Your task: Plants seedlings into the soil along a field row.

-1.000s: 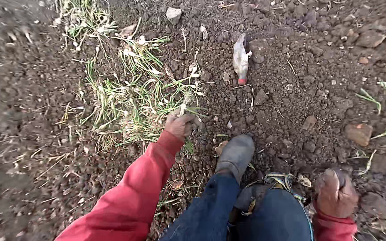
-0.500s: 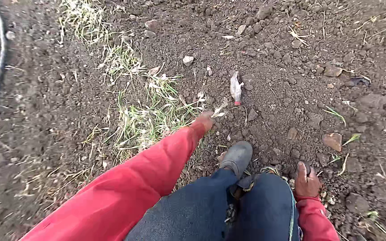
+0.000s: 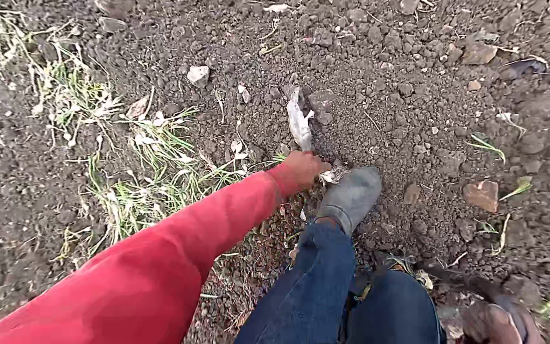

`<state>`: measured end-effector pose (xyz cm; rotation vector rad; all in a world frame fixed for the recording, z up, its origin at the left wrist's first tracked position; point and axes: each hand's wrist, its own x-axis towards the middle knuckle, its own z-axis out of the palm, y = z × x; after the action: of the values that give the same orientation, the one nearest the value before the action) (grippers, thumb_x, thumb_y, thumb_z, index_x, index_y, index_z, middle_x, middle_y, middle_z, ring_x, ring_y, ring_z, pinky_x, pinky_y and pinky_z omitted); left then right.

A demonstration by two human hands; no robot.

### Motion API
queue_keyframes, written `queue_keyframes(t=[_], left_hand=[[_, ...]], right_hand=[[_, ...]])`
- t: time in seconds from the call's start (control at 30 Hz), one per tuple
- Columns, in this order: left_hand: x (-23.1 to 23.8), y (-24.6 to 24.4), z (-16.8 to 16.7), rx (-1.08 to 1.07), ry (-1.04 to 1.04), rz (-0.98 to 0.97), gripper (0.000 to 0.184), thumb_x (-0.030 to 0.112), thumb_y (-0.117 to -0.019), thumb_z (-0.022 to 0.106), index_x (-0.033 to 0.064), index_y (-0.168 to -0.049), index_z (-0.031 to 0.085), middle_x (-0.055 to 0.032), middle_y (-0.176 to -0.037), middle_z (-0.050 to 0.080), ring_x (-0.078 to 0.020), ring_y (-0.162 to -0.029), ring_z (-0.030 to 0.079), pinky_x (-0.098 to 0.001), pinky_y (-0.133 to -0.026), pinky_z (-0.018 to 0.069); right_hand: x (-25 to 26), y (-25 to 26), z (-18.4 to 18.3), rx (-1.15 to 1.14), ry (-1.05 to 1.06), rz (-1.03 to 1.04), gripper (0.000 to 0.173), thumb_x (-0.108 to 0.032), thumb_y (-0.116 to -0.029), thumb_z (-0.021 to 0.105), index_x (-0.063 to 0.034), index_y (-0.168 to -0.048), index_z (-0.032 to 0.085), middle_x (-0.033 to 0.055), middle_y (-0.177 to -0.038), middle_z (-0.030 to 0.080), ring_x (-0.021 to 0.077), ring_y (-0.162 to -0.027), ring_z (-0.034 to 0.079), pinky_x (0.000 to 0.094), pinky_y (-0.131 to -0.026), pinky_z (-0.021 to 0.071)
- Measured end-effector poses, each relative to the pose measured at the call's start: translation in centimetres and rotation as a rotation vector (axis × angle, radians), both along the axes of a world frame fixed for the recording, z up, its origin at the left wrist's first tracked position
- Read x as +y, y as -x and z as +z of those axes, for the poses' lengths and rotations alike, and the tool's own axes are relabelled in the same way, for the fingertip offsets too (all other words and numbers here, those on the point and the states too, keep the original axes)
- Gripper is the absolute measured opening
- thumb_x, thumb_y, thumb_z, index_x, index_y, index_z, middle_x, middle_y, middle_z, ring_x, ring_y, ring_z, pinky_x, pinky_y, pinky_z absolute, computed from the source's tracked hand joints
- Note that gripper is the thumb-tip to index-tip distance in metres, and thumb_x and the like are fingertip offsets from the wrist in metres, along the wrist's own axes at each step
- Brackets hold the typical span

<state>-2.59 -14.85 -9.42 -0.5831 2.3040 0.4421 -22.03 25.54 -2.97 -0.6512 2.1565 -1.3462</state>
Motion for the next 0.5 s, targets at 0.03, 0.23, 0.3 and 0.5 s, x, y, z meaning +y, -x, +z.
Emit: queue_keyframes(t=[0.03,0.23,0.3,0.5], left_hand=[[-0.6,0.3,0.2,-0.027,-0.003,-0.041,0.043,0.015,-0.0941,0.065,0.0244,-0.136,0.066,-0.0134,-0.119,0.073,-0.0405,-0.107,0.07,-0.0651,-0.081,0.0548],[-0.7,3.9,1.2,-0.245,0.019,-0.094,0.028,0.015,-0.0974,0.061,0.013,-0.125,0.067,-0.0161,-0.108,0.073,-0.041,-0.108,0.068,-0.0608,-0.088,0.0548],[-1.0,4.2,1.2,-0.275,0.005,-0.059,0.028,0.017,-0.0964,0.062,0.0155,-0.124,0.068,-0.0144,-0.108,0.074,-0.0397,-0.108,0.069,-0.0605,-0.086,0.0552],[-0.7,0.8,-0.4,-0.093,0.011,0.011,0.026,0.017,-0.0929,0.063,0.0164,-0.116,0.075,-0.0093,-0.113,0.073,-0.034,-0.101,0.071,-0.0577,-0.077,0.0572]], right_hand=[[-0.7,0.5,1.0,0.003,0.034,0.015,0.042,-0.05,-0.1072,0.045,-0.0104,-0.101,0.058,-0.0076,-0.062,0.053,0.0065,-0.05,0.053,0.0305,-0.048,0.0499],[-5.4,1.6,-5.8,0.119,-0.053,-0.068,0.05,-0.054,-0.1041,0.048,-0.0077,-0.096,0.063,-0.0031,-0.058,0.053,0.0111,-0.046,0.053,0.0336,-0.043,0.0495],[-6.3,1.7,-7.7,0.132,-0.126,-0.104,0.05,-0.056,-0.1033,0.048,-0.0089,-0.094,0.064,-0.0045,-0.057,0.051,0.0093,-0.044,0.051,0.0321,-0.042,0.0474],[-7.4,2.3,-8.5,0.118,-0.149,-0.116,0.047,-0.053,-0.103,0.051,-0.0096,-0.091,0.065,-0.0049,-0.056,0.051,0.0082,-0.044,0.05,0.0306,-0.042,0.0462]])
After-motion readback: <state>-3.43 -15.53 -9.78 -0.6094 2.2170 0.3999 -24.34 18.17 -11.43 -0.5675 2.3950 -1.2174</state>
